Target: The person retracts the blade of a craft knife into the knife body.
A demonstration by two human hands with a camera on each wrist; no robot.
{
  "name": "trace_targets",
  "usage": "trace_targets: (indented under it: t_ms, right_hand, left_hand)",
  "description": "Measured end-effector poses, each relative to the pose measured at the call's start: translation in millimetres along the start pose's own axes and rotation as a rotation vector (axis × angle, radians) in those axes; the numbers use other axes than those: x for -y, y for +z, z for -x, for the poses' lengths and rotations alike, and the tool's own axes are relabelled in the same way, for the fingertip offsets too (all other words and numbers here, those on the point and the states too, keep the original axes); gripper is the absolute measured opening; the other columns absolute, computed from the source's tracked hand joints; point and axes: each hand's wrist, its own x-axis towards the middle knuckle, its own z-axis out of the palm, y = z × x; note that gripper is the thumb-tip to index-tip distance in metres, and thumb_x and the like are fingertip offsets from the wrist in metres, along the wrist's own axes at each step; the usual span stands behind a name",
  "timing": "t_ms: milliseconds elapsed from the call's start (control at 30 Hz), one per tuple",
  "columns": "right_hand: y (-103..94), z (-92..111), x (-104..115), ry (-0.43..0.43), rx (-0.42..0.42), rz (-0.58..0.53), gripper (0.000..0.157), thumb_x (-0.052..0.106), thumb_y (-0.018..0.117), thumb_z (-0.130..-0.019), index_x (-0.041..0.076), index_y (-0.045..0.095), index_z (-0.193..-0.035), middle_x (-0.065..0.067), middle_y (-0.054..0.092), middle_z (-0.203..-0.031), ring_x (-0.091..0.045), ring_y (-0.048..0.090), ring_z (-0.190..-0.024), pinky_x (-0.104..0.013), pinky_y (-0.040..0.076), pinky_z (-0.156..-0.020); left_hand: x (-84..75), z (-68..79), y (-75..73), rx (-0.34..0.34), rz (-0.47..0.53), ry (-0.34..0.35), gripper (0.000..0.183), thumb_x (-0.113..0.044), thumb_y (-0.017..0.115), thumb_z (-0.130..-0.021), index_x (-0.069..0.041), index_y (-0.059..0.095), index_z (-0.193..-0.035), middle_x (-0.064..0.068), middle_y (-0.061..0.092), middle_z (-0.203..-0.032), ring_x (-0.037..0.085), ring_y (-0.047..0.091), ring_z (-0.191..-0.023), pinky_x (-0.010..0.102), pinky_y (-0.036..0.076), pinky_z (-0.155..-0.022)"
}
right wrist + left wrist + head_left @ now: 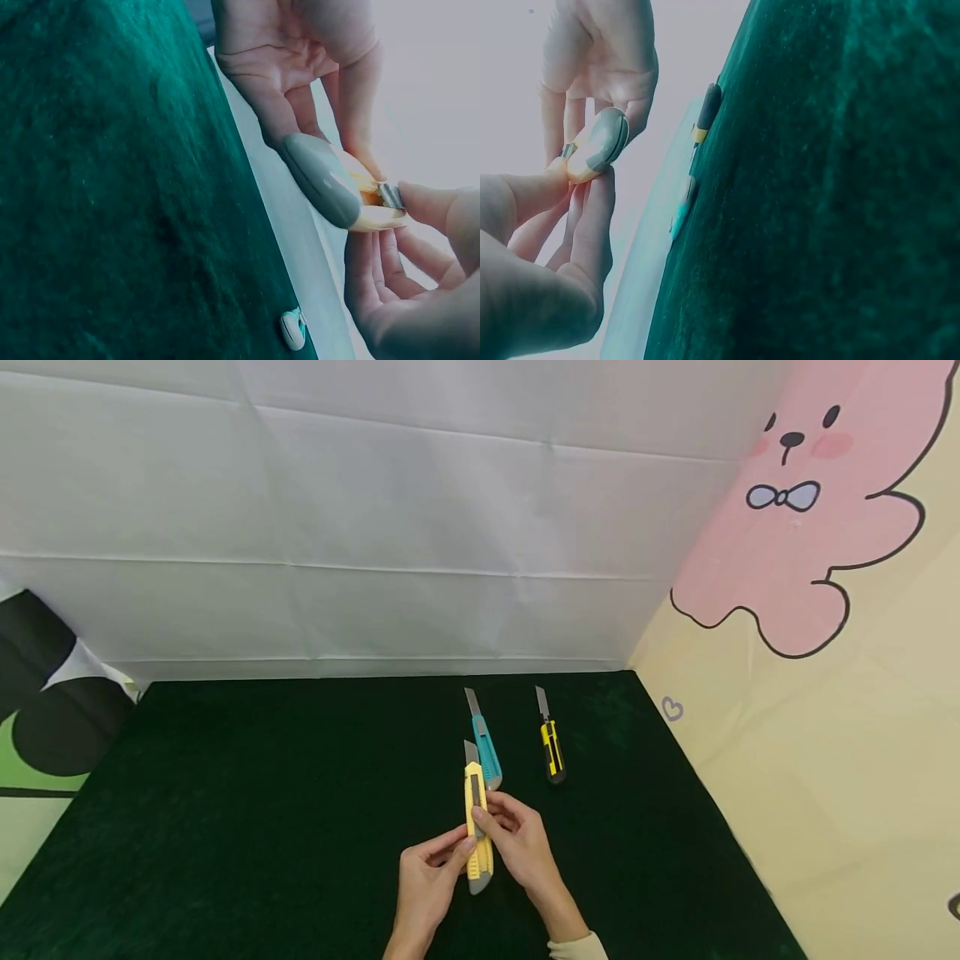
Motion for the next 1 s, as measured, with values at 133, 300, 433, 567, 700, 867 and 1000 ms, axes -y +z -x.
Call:
trace_targets:
  t_ms: [133, 300, 433, 567, 700, 867, 1000]
  right_hand:
    - [1.0, 2.5, 0.5, -0.028, -0.013, -0.006, 0.043, 0.024, 0.068, -0.102, 0.003, 0.062, -0.139, -0.013, 0.067, -0.116, -0.019, 0.064, -0.098, -0.024, 0.056, -0.082]
    - [2.1, 2.3, -1.4, -0.075, -0.011, -0.017, 0.039, 0.020, 0.066, -0.102, 0.003, 0.064, -0.137, -0.015, 0.065, -0.117, -0.018, 0.062, -0.095, -0.024, 0.056, -0.080]
    - [2.4, 2.5, -3.0, -0.074, -0.009, -0.032, 0.040, 0.019, 0.066, -0.102, 0.002, 0.062, -0.138, -0.015, 0.064, -0.117, -0.019, 0.062, -0.095, -0.023, 0.056, -0.080]
    - [2.9, 2.4, -3.6, -0.074, 0.006, -0.046, 0.041, 0.019, 0.066, -0.102, 0.003, 0.061, -0.140, -0.014, 0.063, -0.115, -0.019, 0.062, -0.096, -0.023, 0.056, -0.080]
    - [2.3, 1.7, -4.6, -0.084, 0.016, -0.054, 0.041, 0.018, 0.066, -0.102, 0.003, 0.061, -0.141, -0.014, 0.062, -0.115, -0.019, 0.061, -0.096, -0.023, 0.056, -0.081]
    - [1.9, 1.6, -4.7, -0.077, 0.041, -0.076, 0.045, 0.017, 0.065, -0.103, 0.003, 0.056, -0.144, -0.015, 0.060, -0.120, -0.021, 0.060, -0.099, -0.023, 0.056, -0.084]
    - [1.5, 2.2, -3.5, -0.080, 0.045, -0.084, 0.046, 0.016, 0.065, -0.103, 0.003, 0.055, -0.145, -0.016, 0.059, -0.123, -0.022, 0.059, -0.101, -0.023, 0.055, -0.085]
  left_hand:
    - [-0.3, 0.6, 0.4, 0.007, -0.008, -0.004, 0.032, -0.020, 0.072, -0.098, -0.001, 0.072, -0.123, 0.015, 0.075, -0.112, 0.023, 0.074, -0.095, 0.028, 0.062, -0.076]
    - [-1.2, -0.8, 0.0, 0.009, -0.026, 0.016, 0.030, -0.019, 0.072, -0.098, -0.001, 0.072, -0.123, 0.014, 0.076, -0.110, 0.023, 0.074, -0.092, 0.029, 0.063, -0.075]
    - [-1.1, -1.1, -1.2, 0.014, -0.036, 0.021, 0.031, -0.018, 0.072, -0.098, 0.000, 0.071, -0.123, 0.015, 0.075, -0.109, 0.023, 0.074, -0.091, 0.030, 0.063, -0.075]
    - [-1.4, -1.4, -2.3, 0.010, -0.021, 0.005, 0.031, -0.018, 0.072, -0.098, 0.000, 0.071, -0.123, 0.015, 0.075, -0.110, 0.024, 0.074, -0.092, 0.030, 0.063, -0.075]
    - [-1.7, -2.1, -2.5, 0.012, 0.006, -0.016, 0.031, -0.019, 0.072, -0.098, 0.000, 0.071, -0.123, 0.015, 0.075, -0.112, 0.024, 0.074, -0.094, 0.030, 0.063, -0.077]
    - [-2.2, -3.1, -3.5, 0.013, 0.019, -0.017, 0.032, -0.017, 0.072, -0.098, 0.001, 0.070, -0.124, 0.017, 0.074, -0.114, 0.024, 0.074, -0.096, 0.030, 0.063, -0.078]
    - [-2.7, -4.3, -3.5, 0.024, 0.022, -0.010, 0.032, -0.016, 0.071, -0.099, 0.002, 0.070, -0.125, 0.017, 0.073, -0.116, 0.025, 0.074, -0.097, 0.030, 0.063, -0.078]
